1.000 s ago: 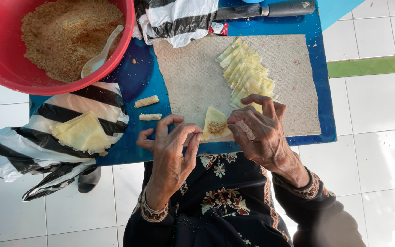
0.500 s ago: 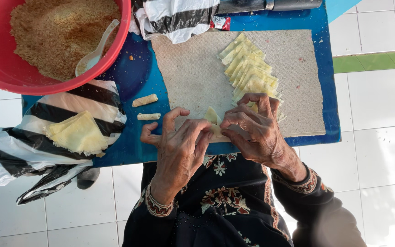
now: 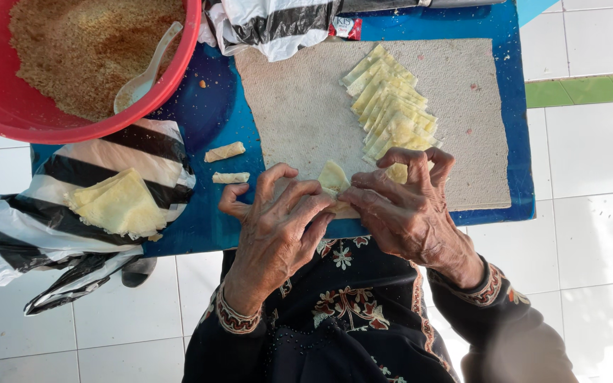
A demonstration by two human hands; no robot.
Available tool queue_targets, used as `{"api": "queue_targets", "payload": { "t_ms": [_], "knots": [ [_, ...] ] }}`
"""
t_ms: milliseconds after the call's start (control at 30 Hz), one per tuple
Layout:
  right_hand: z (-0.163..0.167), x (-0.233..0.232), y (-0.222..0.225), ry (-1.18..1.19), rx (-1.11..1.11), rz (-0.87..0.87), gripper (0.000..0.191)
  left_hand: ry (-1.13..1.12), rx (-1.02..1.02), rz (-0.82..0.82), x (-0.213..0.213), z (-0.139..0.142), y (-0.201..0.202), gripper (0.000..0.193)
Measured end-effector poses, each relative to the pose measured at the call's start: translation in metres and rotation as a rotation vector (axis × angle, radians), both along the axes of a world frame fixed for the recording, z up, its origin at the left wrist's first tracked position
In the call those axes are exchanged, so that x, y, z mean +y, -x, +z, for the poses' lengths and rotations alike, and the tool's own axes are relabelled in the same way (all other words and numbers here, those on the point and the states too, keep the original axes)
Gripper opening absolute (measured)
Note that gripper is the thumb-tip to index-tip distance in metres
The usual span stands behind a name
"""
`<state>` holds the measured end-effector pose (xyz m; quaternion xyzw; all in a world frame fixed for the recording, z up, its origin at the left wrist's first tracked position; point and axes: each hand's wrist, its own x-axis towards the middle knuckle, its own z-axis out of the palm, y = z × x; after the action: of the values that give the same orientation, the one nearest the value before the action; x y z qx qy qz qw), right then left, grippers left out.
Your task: The person folds and rolls spring rolls at a table. They take a square pastry wrapper, spoon filling from a red bowl onto it with a spoon, fold the sides over the filling, and roll it up, setting the finished roll with a growing pile of rolled rolls on the table.
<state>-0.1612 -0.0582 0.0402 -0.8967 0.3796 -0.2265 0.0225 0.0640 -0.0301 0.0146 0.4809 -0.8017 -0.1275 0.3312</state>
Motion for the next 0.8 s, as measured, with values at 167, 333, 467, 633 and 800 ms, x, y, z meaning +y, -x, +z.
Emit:
{"api": "queue_targets", "payload": {
  "t_ms": [167,333,467,633,800],
  "knots": [
    [0.008,0.001,-0.002,0.025,0.068,0.034,0.041,0.023,-0.018,0.007,0.000,-0.003,0.001,0.020],
    [0.016,-0.006,-0.003,0.034,0.106,0.089,0.041,0.024,-0.021,0.019,-0.001,-0.005,0.002,0.012],
    [0.017,-0.009,-0.007,0.129,0.165,0.118,0.033,0.019,0.017,0.020,-0.004,-0.004,0.003,0.013],
    [0.020,-0.012,-0.010,0.147,0.211,0.150,0.036,-0.016,0.080,-0.007,-0.008,-0.001,0.000,0.040],
    [0.021,-0.024,-0.014,0.087,0.196,0.142,0.023,0.011,0.071,0.052,-0.007,-0.001,0.003,0.018]
  ]
}}
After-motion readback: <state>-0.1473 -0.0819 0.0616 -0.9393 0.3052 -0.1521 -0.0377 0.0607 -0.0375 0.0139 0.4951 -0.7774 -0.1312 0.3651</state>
